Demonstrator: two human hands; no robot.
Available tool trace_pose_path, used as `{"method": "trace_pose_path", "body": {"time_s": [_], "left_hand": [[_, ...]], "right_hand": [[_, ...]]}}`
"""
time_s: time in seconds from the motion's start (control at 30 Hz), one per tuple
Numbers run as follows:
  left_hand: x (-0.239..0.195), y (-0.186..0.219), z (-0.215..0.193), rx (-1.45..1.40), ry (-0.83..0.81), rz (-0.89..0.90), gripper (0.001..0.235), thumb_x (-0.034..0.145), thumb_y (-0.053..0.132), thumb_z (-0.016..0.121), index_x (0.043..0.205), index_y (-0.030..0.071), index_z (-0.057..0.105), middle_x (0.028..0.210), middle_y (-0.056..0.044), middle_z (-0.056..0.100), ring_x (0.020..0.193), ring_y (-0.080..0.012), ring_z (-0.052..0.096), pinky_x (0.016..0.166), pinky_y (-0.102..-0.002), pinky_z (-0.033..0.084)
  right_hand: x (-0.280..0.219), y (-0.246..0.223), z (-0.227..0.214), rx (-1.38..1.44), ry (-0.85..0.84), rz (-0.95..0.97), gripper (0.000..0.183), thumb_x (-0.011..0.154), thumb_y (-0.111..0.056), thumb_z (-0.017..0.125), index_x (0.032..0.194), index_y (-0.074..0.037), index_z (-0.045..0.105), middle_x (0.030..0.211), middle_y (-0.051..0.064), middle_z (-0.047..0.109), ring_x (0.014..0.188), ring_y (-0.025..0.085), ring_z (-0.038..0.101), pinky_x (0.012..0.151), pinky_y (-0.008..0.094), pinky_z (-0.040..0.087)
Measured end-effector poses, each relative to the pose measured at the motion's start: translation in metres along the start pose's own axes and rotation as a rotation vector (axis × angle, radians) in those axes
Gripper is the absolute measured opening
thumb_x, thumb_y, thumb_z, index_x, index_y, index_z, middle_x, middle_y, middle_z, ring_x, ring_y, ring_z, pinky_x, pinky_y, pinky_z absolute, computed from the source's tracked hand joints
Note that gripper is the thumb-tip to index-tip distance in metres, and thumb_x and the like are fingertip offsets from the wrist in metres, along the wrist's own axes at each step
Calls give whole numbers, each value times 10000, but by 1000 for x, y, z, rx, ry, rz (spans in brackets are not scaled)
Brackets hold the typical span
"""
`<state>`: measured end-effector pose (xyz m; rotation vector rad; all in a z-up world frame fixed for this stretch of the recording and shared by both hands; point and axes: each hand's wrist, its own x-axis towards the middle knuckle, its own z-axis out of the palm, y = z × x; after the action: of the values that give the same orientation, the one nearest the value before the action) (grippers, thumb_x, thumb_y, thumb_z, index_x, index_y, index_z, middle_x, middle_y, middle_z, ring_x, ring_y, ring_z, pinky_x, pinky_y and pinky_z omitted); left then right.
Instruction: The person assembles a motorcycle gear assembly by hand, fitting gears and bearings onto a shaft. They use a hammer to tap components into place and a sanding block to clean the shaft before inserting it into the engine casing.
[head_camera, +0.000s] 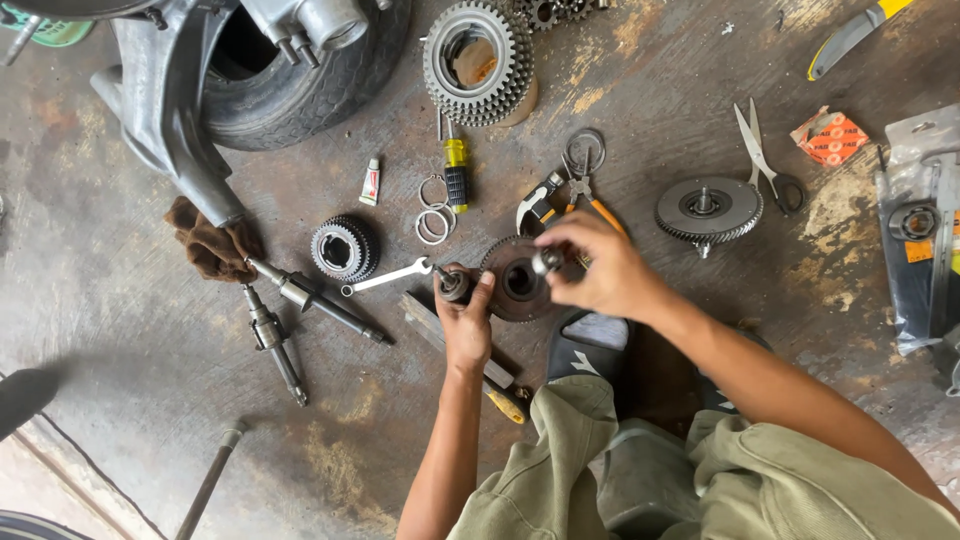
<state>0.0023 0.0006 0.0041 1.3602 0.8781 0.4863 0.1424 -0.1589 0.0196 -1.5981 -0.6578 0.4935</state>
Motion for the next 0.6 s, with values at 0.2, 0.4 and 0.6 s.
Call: {"method": "trace_pose_path", "body": {"time_s": [0.2,0.4,0.6], "left_hand": [[15,15,-18,139,37,68,289,850,23,800,1011,82,567,786,-26,567,717,-127,500,674,-299,425],[26,31,-27,257,95,106,265,878,24,781,991,98,553,766,-10,564,689,-110,511,686,-269,429],[23,22,-19,276,85,80,273,869,31,787,1001,80,553,779,-16,551,721,-116,504,717,-294,439]], "right_hand": [[-12,32,-30,389,80,235,490,750,132,688,1235,82,634,1109,195,600,992,289,625,796,357,596],[-7,25,-34,404,159,294,445,847,90,615,1289,43,622,1088,181,658,941,206,653,807,318,602],[-12,25,-25,417,167,296,393,891,25,575,1276,35,657,1052,198,679,939,219,680,813,339,620]]}}
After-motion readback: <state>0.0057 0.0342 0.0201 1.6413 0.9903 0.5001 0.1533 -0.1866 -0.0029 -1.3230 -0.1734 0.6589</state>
